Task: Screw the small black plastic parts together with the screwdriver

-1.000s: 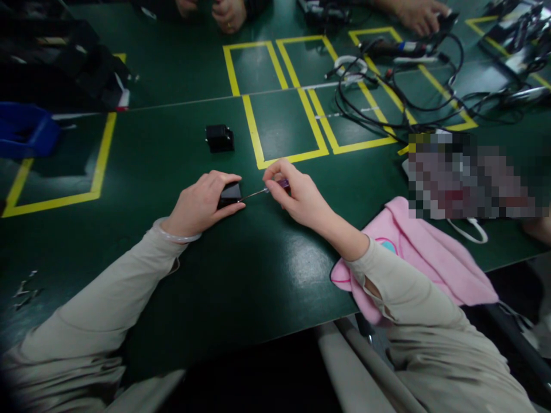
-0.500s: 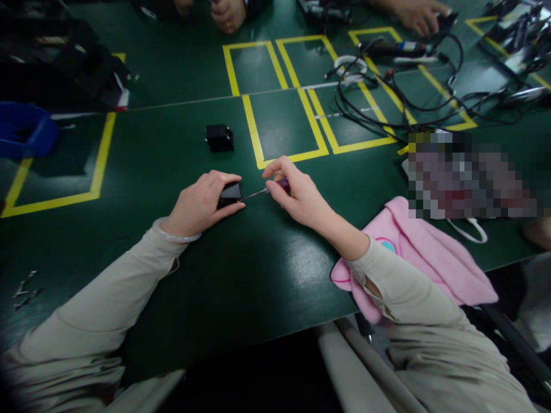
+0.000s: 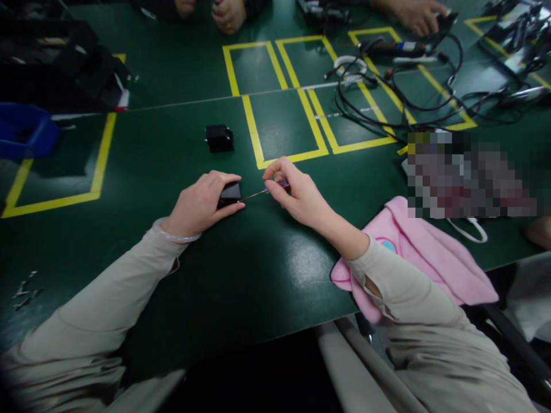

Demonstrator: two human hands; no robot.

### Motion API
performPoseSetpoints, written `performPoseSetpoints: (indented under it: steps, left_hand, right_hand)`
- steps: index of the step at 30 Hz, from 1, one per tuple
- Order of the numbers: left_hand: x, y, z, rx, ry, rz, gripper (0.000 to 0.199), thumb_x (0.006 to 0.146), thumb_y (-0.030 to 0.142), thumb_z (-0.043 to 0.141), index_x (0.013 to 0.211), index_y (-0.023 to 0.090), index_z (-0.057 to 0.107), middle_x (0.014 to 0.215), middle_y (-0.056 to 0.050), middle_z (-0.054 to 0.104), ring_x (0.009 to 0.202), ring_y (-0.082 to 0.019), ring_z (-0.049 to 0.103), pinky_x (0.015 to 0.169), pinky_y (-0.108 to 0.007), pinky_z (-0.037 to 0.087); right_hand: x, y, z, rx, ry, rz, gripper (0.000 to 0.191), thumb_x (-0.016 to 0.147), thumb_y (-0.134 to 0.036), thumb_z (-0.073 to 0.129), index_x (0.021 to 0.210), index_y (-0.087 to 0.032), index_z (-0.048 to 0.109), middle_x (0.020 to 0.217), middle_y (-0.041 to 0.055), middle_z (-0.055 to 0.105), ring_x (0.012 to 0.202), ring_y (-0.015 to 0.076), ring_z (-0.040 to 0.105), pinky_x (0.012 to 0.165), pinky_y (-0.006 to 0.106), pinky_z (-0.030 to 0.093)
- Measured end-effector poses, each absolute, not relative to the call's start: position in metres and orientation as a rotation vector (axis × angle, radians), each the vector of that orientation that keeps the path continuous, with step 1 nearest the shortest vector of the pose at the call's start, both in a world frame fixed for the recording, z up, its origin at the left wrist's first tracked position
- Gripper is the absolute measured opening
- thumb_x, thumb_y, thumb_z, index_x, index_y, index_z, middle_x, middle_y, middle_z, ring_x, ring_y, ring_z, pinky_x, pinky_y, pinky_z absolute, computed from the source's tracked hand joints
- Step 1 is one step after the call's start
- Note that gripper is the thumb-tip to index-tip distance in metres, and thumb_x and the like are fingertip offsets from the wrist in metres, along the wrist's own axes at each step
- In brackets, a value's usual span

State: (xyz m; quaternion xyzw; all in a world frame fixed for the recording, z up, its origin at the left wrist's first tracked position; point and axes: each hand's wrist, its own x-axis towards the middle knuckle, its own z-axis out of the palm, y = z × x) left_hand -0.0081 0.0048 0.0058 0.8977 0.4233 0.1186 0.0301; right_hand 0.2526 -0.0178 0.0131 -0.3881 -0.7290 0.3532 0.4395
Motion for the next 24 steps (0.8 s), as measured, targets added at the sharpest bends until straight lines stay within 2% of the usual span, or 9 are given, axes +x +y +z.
performPoseSetpoints:
  steps: [4, 9, 16, 21, 24]
  left_hand:
    - [-0.0081, 0.0048, 0.0062, 2.759, 1.293, 0.376, 0.055, 0.1, 0.054, 0.056, 0.14, 0.018, 0.051, 0.129, -0.014, 0.064, 0.115, -0.031, 0.062, 0.093, -0.042, 0.053]
    - [-0.0073, 0.0042, 0.007, 2.755, 1.306, 0.367, 0.053, 0.099, 0.053, 0.058, 0.139, 0.018, 0.051, 0.128, -0.014, 0.064, 0.115, -0.031, 0.063, 0.092, -0.042, 0.053]
    - [-0.0079, 0.0046, 0.0058, 2.77, 1.297, 0.366, 0.055, 0.1, 0.054, 0.057, 0.14, 0.018, 0.05, 0.128, -0.014, 0.064, 0.115, -0.031, 0.062, 0.092, -0.042, 0.053]
    - [-0.008, 0.0048, 0.0055, 2.771, 1.294, 0.37, 0.055, 0.1, 0.054, 0.057, 0.14, 0.017, 0.05, 0.128, -0.014, 0.064, 0.115, -0.031, 0.063, 0.092, -0.042, 0.053]
    - [-0.0084, 0.0045, 0.0055, 2.776, 1.294, 0.372, 0.055, 0.1, 0.054, 0.056, 0.141, 0.017, 0.05, 0.128, -0.014, 0.064, 0.114, -0.031, 0.063, 0.091, -0.042, 0.054]
  right_hand:
    - [0.2528, -0.0172, 0.0112, -0.998, -1.805, 0.922, 0.023, 0.104, -0.046, 0.055, 0.098, -0.024, 0.053, 0.063, -0.0084, 0.051, 0.045, 0.0073, 0.05, 0.047, 0.024, 0.036]
    - [0.2537, -0.017, 0.0104, -0.969, -1.798, 0.884, 0.021, 0.104, -0.044, 0.056, 0.107, -0.024, 0.052, 0.067, -0.0083, 0.053, 0.05, 0.0087, 0.054, 0.052, 0.026, 0.041]
    - [0.2532, -0.0166, 0.0103, -1.015, -1.78, 0.895, 0.022, 0.103, -0.044, 0.056, 0.095, -0.024, 0.053, 0.064, -0.008, 0.052, 0.045, 0.0071, 0.05, 0.046, 0.024, 0.037]
    - [0.2534, -0.0179, 0.0108, -0.996, -1.799, 0.862, 0.017, 0.104, -0.04, 0.055, 0.107, -0.024, 0.053, 0.07, -0.007, 0.054, 0.052, 0.0091, 0.054, 0.053, 0.026, 0.042]
    - [0.253, -0.0178, 0.0112, -0.999, -1.796, 0.859, 0.017, 0.104, -0.04, 0.056, 0.105, -0.024, 0.052, 0.069, -0.0074, 0.053, 0.053, 0.0089, 0.053, 0.053, 0.025, 0.042]
